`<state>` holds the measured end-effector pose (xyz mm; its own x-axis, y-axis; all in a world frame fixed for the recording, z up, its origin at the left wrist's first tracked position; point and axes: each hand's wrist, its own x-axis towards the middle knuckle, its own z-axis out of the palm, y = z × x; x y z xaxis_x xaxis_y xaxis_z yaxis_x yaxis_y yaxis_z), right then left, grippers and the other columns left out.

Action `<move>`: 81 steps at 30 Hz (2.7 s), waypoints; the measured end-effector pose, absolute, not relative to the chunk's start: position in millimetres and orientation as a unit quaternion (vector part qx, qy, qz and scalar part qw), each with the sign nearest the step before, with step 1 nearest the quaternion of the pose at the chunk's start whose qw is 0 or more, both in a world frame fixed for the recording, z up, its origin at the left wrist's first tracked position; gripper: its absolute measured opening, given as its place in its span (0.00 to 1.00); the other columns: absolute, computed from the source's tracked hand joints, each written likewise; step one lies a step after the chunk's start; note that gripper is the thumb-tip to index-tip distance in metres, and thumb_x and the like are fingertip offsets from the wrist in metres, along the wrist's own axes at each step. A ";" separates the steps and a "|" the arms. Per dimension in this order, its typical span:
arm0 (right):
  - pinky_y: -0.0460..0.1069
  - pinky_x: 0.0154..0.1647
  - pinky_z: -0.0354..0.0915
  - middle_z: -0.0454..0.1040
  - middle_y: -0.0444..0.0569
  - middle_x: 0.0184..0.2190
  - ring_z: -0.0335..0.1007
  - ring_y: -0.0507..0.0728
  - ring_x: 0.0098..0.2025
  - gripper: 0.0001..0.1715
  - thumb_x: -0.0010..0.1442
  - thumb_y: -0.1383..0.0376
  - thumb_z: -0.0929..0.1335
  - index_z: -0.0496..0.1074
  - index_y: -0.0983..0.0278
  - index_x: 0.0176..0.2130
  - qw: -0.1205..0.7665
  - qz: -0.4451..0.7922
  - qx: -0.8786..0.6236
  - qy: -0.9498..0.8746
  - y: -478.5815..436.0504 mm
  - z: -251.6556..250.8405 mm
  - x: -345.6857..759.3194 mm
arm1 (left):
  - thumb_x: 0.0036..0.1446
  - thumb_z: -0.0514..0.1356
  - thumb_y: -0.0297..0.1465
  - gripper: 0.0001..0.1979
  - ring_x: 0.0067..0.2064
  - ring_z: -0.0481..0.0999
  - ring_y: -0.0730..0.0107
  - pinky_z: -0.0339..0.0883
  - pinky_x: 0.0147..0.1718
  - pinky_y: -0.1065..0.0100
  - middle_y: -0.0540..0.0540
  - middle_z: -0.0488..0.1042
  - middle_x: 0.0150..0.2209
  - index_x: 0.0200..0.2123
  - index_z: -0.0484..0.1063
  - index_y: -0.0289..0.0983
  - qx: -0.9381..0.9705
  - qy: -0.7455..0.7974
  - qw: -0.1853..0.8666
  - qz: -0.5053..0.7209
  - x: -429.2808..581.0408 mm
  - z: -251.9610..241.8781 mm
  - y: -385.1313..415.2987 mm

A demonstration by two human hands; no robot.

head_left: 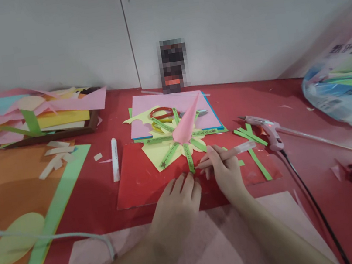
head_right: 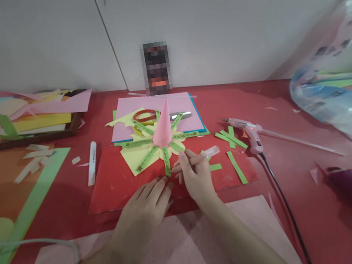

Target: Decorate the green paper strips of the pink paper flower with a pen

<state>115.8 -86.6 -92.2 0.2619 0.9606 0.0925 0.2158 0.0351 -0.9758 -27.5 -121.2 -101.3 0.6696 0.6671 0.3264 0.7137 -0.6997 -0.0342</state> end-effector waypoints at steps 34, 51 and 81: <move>0.45 0.20 0.60 0.54 0.36 0.09 0.59 0.50 0.15 0.20 0.56 0.62 0.62 0.50 0.59 0.19 0.452 0.255 -0.649 -0.556 -85.4 -99.7 115.1 | 0.56 0.52 0.19 0.11 0.42 0.74 0.61 0.70 0.38 0.63 0.42 0.73 0.37 0.42 0.68 0.30 -0.907 -0.383 0.060 -0.163 -27.3 -99.8 -119.4; 0.45 0.17 0.56 0.56 0.36 0.08 0.59 0.49 0.14 0.20 0.57 0.61 0.63 0.51 0.60 0.19 0.442 0.291 -0.626 -0.572 -87.1 -98.9 115.4 | 0.56 0.52 0.19 0.10 0.42 0.74 0.61 0.71 0.38 0.62 0.42 0.73 0.36 0.41 0.68 0.30 -0.911 -0.374 0.056 -0.163 -27.9 -99.5 -118.8; 0.43 0.18 0.55 0.54 0.36 0.09 0.58 0.49 0.15 0.19 0.56 0.63 0.63 0.51 0.60 0.18 0.449 0.255 -0.644 -0.565 -86.2 -101.7 117.6 | 0.54 0.54 0.20 0.10 0.40 0.74 0.61 0.71 0.37 0.63 0.43 0.73 0.35 0.41 0.68 0.30 -0.907 -0.383 0.054 -0.164 -27.5 -99.3 -119.2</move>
